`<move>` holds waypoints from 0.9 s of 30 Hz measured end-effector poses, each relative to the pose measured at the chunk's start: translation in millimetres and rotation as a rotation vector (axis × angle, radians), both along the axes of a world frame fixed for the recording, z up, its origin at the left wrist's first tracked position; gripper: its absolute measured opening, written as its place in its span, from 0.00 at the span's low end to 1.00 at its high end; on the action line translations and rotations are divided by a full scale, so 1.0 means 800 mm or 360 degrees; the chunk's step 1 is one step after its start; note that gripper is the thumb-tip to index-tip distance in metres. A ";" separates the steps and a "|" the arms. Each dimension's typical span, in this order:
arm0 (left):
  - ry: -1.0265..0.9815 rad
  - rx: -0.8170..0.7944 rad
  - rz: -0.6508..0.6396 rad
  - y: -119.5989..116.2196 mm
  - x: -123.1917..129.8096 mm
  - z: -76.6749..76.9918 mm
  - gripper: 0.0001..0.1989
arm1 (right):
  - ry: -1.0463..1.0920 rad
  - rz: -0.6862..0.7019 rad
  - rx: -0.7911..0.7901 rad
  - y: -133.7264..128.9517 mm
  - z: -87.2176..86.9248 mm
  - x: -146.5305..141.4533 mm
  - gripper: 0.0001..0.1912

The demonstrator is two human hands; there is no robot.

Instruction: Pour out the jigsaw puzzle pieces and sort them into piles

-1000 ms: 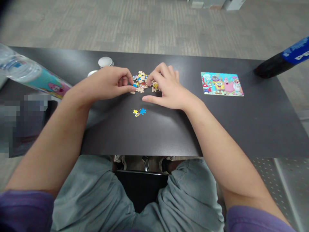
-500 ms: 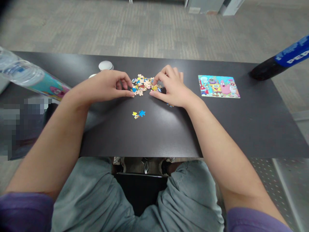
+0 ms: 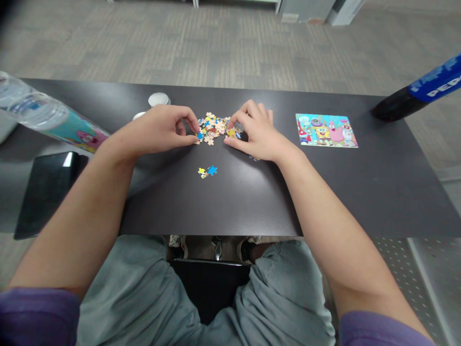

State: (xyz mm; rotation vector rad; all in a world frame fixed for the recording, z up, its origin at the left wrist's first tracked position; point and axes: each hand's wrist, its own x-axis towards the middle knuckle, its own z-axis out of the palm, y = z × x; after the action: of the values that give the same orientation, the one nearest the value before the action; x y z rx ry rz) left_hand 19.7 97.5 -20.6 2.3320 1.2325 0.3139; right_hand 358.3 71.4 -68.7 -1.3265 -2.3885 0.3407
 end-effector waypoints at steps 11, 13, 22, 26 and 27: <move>-0.0069 0.0052 -0.0096 0.005 0.000 -0.012 0.19 | 0.0004 0.0028 0.0039 0.002 -0.005 0.003 0.27; -0.0087 0.0060 -0.0092 0.003 0.001 -0.011 0.19 | -0.0002 0.0027 0.0039 0.002 -0.005 0.004 0.28; -0.0295 -0.0170 -0.0342 -0.017 0.007 0.007 0.23 | -0.0017 0.0034 0.0031 0.004 -0.006 0.006 0.27; -0.0290 -0.0287 -0.0398 -0.019 0.008 0.011 0.23 | -0.0010 0.0033 0.0006 0.003 -0.004 0.007 0.29; -0.0266 -0.0218 -0.0346 -0.018 0.007 0.010 0.23 | -0.0011 0.0033 -0.0003 0.003 -0.003 0.006 0.30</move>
State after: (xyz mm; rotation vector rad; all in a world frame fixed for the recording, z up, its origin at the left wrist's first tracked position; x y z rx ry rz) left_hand 25.4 83.5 -12.3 2.2457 0.8844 0.3310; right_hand 363.2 73.7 -71.3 -1.3067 -2.4100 0.3447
